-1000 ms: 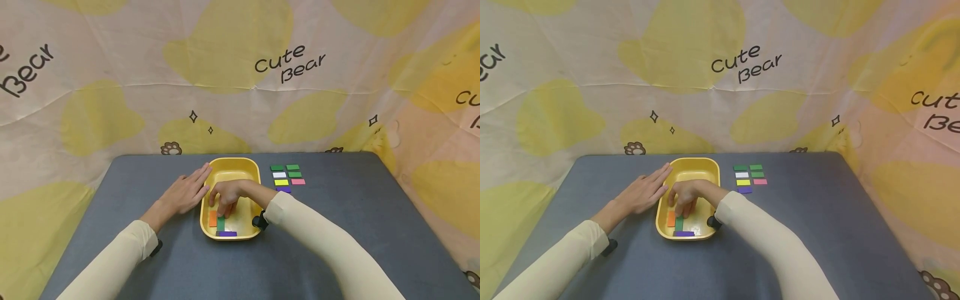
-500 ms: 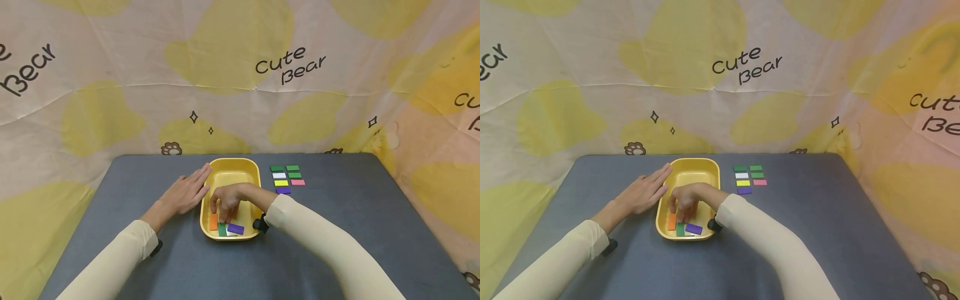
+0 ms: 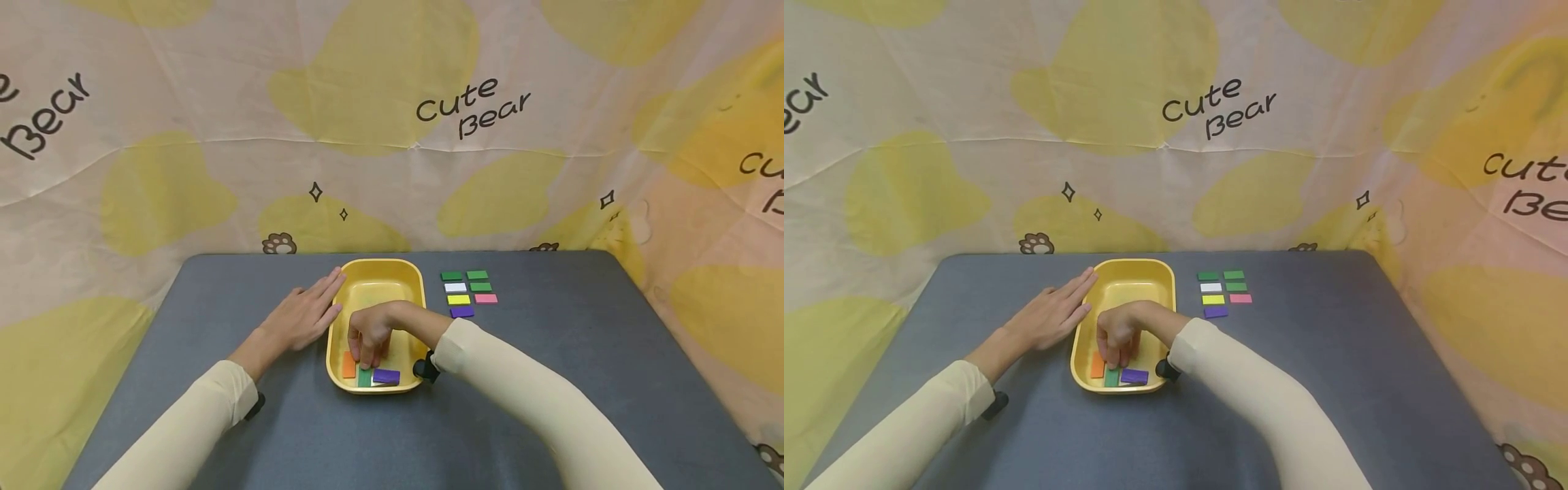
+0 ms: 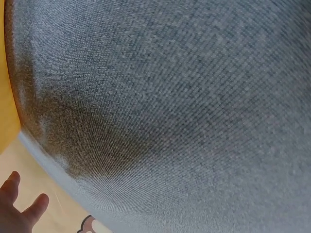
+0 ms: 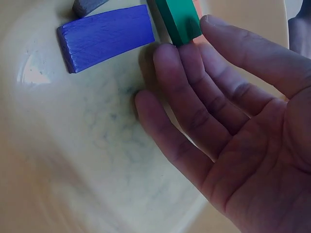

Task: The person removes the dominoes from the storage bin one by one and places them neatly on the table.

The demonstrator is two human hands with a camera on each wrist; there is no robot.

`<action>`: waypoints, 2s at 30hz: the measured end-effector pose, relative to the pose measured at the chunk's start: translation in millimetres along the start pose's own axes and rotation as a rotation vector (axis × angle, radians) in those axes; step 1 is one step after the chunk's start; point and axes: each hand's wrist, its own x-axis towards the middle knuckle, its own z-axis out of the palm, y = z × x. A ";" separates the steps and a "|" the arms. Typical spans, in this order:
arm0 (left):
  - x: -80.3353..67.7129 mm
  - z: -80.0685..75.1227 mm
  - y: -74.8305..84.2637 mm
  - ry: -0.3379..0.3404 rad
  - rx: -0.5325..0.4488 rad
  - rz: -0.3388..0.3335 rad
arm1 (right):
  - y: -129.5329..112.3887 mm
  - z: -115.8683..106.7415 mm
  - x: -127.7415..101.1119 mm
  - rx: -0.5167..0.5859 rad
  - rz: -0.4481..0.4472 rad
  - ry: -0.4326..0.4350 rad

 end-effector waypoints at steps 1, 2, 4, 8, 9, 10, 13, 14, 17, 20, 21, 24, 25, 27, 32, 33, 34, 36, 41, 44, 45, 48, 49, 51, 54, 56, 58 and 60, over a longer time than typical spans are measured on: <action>-0.1 0.2 0.0 -0.001 -0.001 -0.001 | 0.0 0.1 -0.1 -0.014 -0.005 -0.003; -0.2 0.5 -0.2 -0.001 0.001 -0.002 | 0.1 0.1 -0.1 -0.027 -0.010 -0.006; -0.3 0.8 -0.3 -0.001 0.002 -0.002 | 0.1 -0.1 -0.1 -0.041 -0.015 -0.009; -0.1 1.0 -0.1 0.004 0.005 0.001 | -0.3 -1.0 -0.4 -0.063 -0.030 -0.016; -0.1 0.9 0.0 0.004 0.005 0.002 | -0.6 -1.1 -0.5 -0.065 -0.033 -0.017; 0.0 0.9 0.0 0.006 0.006 0.003 | -1.0 -1.2 -0.7 -0.066 -0.036 -0.019; 0.1 0.9 0.2 0.008 0.007 0.004 | -2.3 -1.2 -1.3 -0.062 -0.040 -0.027; 0.1 0.8 0.2 0.007 0.007 0.004 | -2.7 -1.1 -1.5 -0.059 -0.039 -0.031; -0.3 1.0 0.1 0.003 0.004 0.002 | -4.0 -0.7 -2.8 -0.058 -0.042 -0.044; -1.0 1.1 0.0 -0.002 0.000 -0.002 | -6.1 -0.3 -6.1 -0.070 -0.056 -0.052; -1.1 1.2 -0.1 -0.003 0.000 -0.002 | -7.0 -0.3 -7.7 -0.094 -0.068 -0.046; -1.3 0.7 -0.1 -0.004 0.002 -0.002 | -10.4 -0.6 -14.4 -0.200 -0.117 -0.003; -1.3 0.5 0.0 -0.002 0.002 -0.002 | -11.3 -0.8 -17.1 -0.247 -0.134 0.019; -1.1 0.0 0.4 0.000 0.001 -0.001 | -12.8 -2.1 -23.8 -0.328 -0.166 0.074; -0.4 -0.3 1.3 0.004 0.006 -0.002 | -9.0 -11.6 -43.9 -0.341 -0.241 0.163; -0.3 -0.1 1.4 0.003 0.008 -0.003 | -7.1 -15.1 -48.4 -0.325 -0.262 0.171; -0.2 -0.1 1.4 0.003 0.009 -0.006 | -4.7 -18.8 -52.8 -0.313 -0.282 0.180; -0.1 -0.1 1.7 -0.002 0.009 -0.012 | 0.4 -26.8 -62.5 -0.286 -0.303 0.198; 0.3 0.1 1.7 -0.006 -0.003 -0.014 | 13.4 -44.5 -89.9 -0.270 -0.277 0.301; 0.4 0.0 1.4 -0.003 -0.005 -0.007 | 23.7 -53.4 -104.8 -0.252 -0.261 0.367; 0.4 -0.1 1.2 -0.004 -0.002 -0.005 | 27.5 -56.3 -109.4 -0.249 -0.265 0.380; 0.4 -0.7 1.2 -0.012 0.000 -0.010 | 40.2 -64.3 -121.9 -0.223 -0.267 0.404; 0.4 -0.9 1.3 -0.015 0.000 -0.012 | 44.2 -66.5 -126.0 -0.209 -0.266 0.407; 0.5 -0.7 1.1 -0.017 0.003 -0.014 | 53.2 -70.2 -133.1 -0.196 -0.263 0.418; 0.3 -0.9 1.3 -0.022 0.004 -0.017 | 67.8 -73.5 -141.3 -0.176 -0.252 0.444; 0.0 -0.9 1.5 -0.022 0.003 -0.015 | 78.3 -74.4 -145.2 -0.169 -0.247 0.469; -0.5 -1.1 1.8 -0.026 0.001 -0.018 | 89.5 -74.3 -148.3 -0.161 -0.242 0.492; -0.8 -0.9 2.0 -0.021 0.000 -0.015 | 100.8 -73.0 -151.4 -0.154 -0.231 0.514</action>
